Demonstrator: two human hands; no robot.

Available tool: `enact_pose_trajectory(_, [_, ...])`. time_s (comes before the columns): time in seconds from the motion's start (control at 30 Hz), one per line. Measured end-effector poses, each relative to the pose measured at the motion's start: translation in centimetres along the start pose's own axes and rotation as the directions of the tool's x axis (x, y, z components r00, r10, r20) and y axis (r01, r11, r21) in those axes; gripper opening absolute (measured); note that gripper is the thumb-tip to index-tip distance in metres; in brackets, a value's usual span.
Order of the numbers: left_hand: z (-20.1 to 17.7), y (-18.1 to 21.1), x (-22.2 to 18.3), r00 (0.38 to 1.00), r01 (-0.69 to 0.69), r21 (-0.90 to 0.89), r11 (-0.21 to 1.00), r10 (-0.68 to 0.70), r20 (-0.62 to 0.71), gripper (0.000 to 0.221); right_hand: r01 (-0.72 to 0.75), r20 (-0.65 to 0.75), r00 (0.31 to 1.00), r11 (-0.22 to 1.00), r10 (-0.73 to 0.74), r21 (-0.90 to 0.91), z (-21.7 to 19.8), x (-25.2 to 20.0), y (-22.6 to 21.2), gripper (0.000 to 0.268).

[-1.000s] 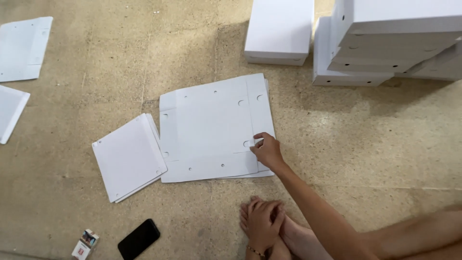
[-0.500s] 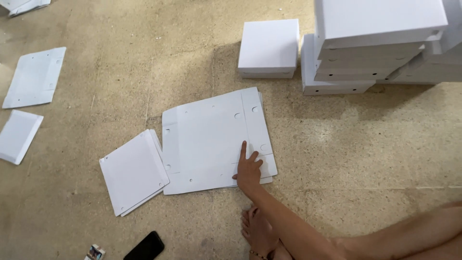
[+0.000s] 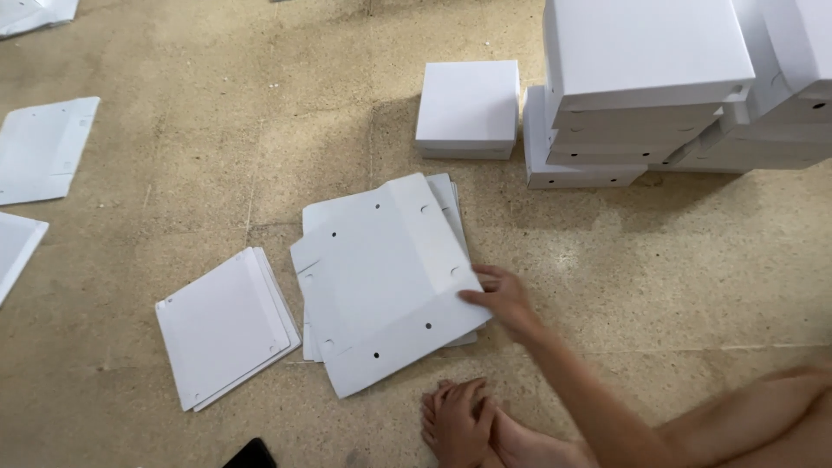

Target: Manually folding and assembling white cardboard boxes from flat pre-cut sheets

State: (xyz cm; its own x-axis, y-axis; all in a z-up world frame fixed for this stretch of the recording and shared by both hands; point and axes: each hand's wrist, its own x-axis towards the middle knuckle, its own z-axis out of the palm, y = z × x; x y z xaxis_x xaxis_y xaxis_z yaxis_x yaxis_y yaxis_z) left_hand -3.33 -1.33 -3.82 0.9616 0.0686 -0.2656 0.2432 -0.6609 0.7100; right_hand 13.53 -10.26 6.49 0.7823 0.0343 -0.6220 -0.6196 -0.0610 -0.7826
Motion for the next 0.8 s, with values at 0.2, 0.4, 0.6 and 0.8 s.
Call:
enact_pose_trajectory(0.2, [1.3, -1.6, -0.3, 0.922, -0.004, -0.081, 0.997, -0.027, -0.386, 0.025, 0.525, -0.127, 0.849, 0.797, -0.512, 0.299, -13.8, -2.4, 3.0, 0.030])
enact_pose_trajectory(0.4, [-1.5, -0.5, 2.5, 0.751, -0.323, 0.142, 0.936, 0.344, -0.563, 0.024, -0.031, -0.162, 0.986, 0.939, -0.027, -0.344, -13.1, -2.3, 6.1, 0.033])
enact_pose_trajectory(0.6, [-1.5, -2.7, 10.7, 0.856, -0.352, 0.439, 0.826, 0.474, -0.206, 0.073, 0.058, -0.253, 0.920, 0.744, -0.299, -0.666, -13.7, -1.3, 15.0, 0.041])
enact_pose_trajectory(0.8, [1.0, 0.6, 14.1, 0.857, -0.437, 0.594, 0.675, 0.514, 0.047, 0.066, 0.149, -0.180, 0.623, 0.341, -0.761, -0.928, -14.0, 1.9, 20.5, 0.020])
